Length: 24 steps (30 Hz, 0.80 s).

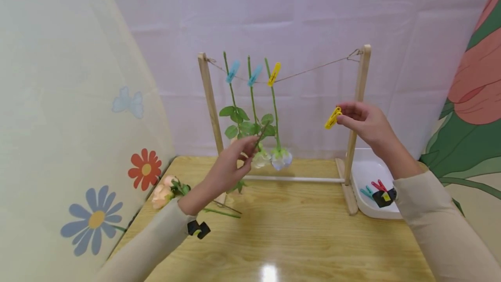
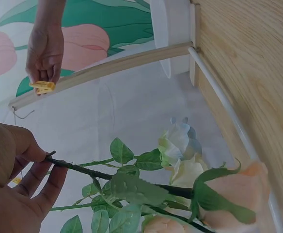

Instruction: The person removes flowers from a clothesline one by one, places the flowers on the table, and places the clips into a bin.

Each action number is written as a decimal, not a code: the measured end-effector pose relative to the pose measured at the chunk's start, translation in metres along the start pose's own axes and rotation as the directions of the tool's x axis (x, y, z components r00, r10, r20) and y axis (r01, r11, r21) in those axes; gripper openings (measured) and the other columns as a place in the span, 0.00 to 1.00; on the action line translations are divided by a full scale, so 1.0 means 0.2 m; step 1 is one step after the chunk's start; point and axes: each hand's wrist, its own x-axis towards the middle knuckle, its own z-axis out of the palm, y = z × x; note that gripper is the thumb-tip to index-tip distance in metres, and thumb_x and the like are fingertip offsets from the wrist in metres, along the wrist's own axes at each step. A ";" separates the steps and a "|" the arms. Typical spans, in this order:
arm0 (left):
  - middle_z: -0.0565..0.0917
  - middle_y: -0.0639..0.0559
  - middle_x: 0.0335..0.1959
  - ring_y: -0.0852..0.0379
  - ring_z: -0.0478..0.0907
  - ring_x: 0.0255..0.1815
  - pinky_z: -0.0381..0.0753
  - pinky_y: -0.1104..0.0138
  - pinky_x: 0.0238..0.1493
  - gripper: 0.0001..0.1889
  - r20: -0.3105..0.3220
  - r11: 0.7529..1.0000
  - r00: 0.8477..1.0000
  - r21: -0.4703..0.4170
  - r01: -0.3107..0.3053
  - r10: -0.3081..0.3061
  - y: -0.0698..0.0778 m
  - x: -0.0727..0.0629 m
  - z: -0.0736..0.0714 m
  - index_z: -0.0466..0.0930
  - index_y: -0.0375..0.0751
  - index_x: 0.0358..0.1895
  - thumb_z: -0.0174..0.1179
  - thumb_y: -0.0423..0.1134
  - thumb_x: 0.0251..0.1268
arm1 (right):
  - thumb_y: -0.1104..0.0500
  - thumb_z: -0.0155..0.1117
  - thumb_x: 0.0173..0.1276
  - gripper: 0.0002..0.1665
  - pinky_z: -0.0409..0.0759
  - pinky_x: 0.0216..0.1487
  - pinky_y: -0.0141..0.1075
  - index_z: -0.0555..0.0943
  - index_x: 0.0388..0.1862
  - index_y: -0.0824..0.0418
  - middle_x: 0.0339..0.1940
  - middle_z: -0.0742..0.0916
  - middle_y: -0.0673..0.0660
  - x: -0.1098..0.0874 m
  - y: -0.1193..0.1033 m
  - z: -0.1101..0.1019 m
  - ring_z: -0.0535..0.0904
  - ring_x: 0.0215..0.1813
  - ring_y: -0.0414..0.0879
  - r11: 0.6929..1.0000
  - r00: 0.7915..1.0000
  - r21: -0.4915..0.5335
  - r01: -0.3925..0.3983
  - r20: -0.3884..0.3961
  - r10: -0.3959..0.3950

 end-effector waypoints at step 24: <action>0.82 0.44 0.49 0.52 0.81 0.45 0.85 0.68 0.38 0.33 0.077 0.974 0.996 0.218 -0.066 0.050 -0.02 -0.19 -0.10 0.71 0.38 0.69 0.61 0.16 0.59 | 0.50 0.60 0.77 0.28 0.78 0.48 0.19 0.73 0.67 0.67 0.45 0.84 0.33 -0.13 0.14 -0.09 0.80 0.48 0.30 0.993 0.997 -0.092 -0.077 0.010 0.078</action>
